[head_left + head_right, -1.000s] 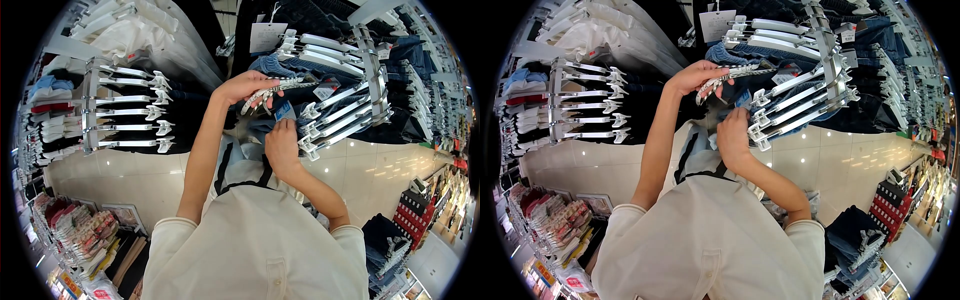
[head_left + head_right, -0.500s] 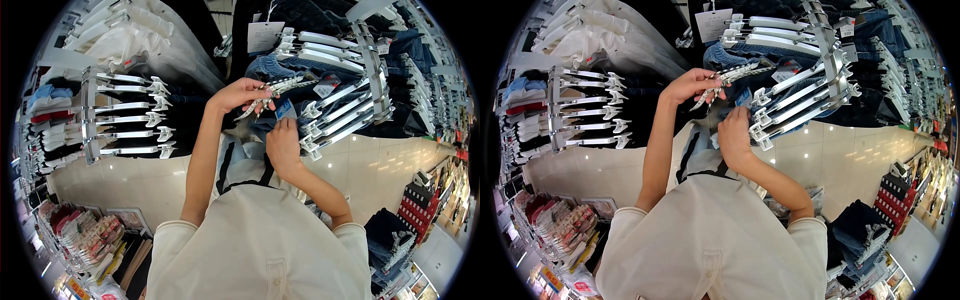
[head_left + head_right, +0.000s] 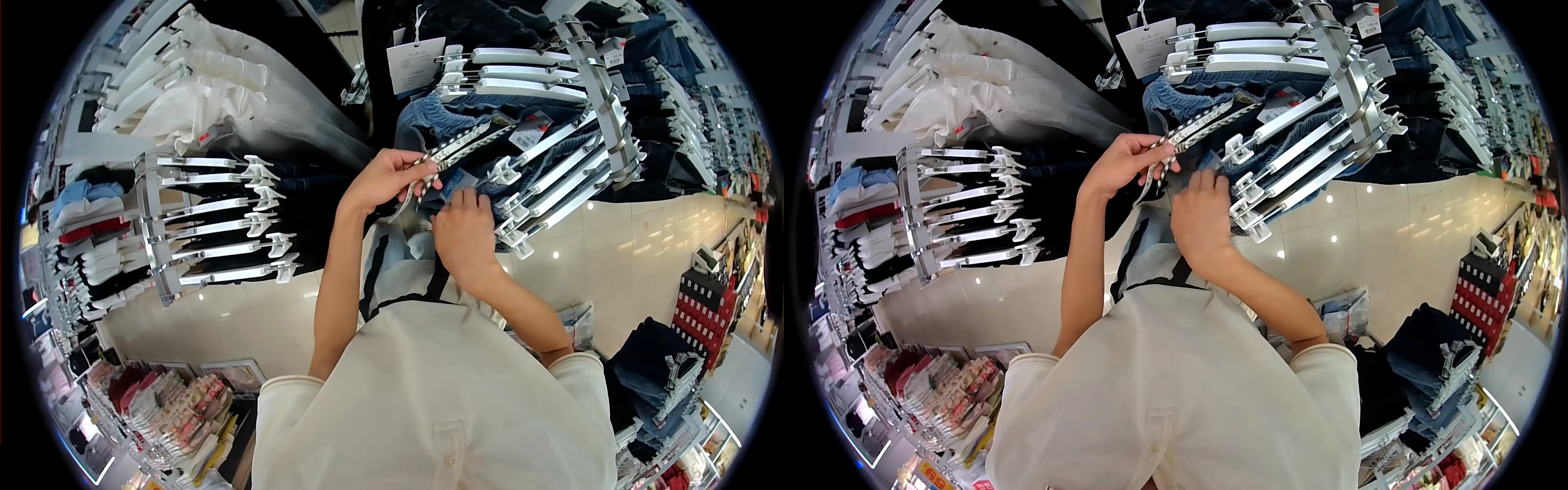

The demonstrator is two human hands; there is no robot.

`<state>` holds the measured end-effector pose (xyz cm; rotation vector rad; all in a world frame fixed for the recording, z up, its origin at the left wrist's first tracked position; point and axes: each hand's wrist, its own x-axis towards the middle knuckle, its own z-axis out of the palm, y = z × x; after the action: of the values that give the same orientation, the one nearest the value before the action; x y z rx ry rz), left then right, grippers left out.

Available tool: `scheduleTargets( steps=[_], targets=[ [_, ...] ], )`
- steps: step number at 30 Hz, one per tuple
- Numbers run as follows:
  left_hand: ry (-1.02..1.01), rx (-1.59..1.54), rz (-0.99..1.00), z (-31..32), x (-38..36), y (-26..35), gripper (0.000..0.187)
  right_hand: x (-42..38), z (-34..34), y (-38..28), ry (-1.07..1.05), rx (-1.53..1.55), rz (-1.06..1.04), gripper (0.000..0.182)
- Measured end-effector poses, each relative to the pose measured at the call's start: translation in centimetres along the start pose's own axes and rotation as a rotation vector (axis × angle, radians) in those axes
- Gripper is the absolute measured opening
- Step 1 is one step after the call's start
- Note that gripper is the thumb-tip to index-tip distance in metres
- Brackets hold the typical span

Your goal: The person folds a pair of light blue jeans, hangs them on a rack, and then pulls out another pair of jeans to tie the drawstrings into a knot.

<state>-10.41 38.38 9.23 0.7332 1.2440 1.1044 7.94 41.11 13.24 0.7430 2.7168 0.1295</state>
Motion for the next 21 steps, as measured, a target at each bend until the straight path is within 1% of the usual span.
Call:
scheduleTargets(
  steps=[1, 2, 4, 5, 7, 8, 9, 10, 11, 12, 13, 14, 15, 17, 18, 20, 21],
  targets=[
    [0.01, -0.009, -0.02, 0.0, -0.1, -0.1, 0.023, 0.1, 0.1, -0.2, 0.068, 0.065, 0.051, 0.022],
    [0.002, -0.002, -0.022, 0.0, -0.1, -0.3, 0.023, 0.2, -0.1, -0.4, 0.069, 0.07, 0.061, 0.022],
    [0.061, -0.032, -0.03, 0.0, -0.1, -0.6, 0.023, 0.3, -0.8, -0.5, 0.146, 0.292, 0.132, 0.022],
    [0.084, -0.019, -0.033, 0.1, -0.2, -0.6, 0.023, 0.4, -0.8, -0.6, 0.146, 0.294, 0.146, 0.022],
    [0.083, -0.003, -0.023, -0.1, -0.3, -1.1, 0.023, 0.7, -0.1, -0.6, 0.268, 0.412, 0.209, 0.036],
    [0.097, 0.008, -0.011, -0.1, -0.3, -1.3, 0.024, 0.9, 0.2, -0.7, 0.271, 0.41, 0.226, 0.036],
    [0.123, 0.019, -0.021, 0.0, -0.4, -1.2, 0.024, 1.1, 0.3, -0.8, 0.345, 0.472, 0.264, 0.038],
    [0.104, 0.022, -0.021, 0.1, -0.5, -1.3, 0.024, 1.2, 0.3, -0.8, 0.419, 0.533, 0.302, 0.042],
    [0.122, 0.056, -0.002, 0.1, -0.6, -1.4, 0.023, 1.5, 0.1, -0.5, 0.376, 0.733, 0.336, 0.046],
    [0.139, 0.089, 0.019, 0.1, -0.7, -1.5, 0.023, 2.0, 0.3, -0.5, 0.461, 0.842, 0.361, 0.047],
    [0.146, 0.105, 0.063, 0.1, -0.8, -1.6, 0.023, 2.5, 0.4, -0.5, 0.449, 0.956, 0.439, 0.046],
    [0.13, 0.107, 0.068, 0.1, -0.9, -1.7, 0.023, 2.9, 0.3, -0.4, 0.439, 1.071, 0.515, 0.046],
    [0.148, 0.118, 0.106, 0.2, -1.0, -1.6, 0.023, 3.3, 0.8, -0.4, 0.445, 1.067, 0.531, 0.046],
    [0.182, 0.103, 0.159, 0.7, -1.5, -1.8, 0.022, 3.9, 2.3, -0.5, 0.612, 1.254, 0.479, 0.043],
    [0.163, 0.104, 0.151, 0.9, -1.7, -1.6, 0.022, 3.8, 0.9, -0.6, 0.612, 1.371, 0.516, 0.043],
    [0.16, 0.121, 0.188, 1.3, -2.0, -1.7, 0.022, 4.0, 1.1, -0.9, 0.598, 1.424, 0.59, 0.042],
    [0.13, 0.073, 0.142, 1.2, -1.9, -2.3, 0.022, 4.4, 2.1, -1.3, 0.663, 1.469, 0.608, 0.042]
  ],
)
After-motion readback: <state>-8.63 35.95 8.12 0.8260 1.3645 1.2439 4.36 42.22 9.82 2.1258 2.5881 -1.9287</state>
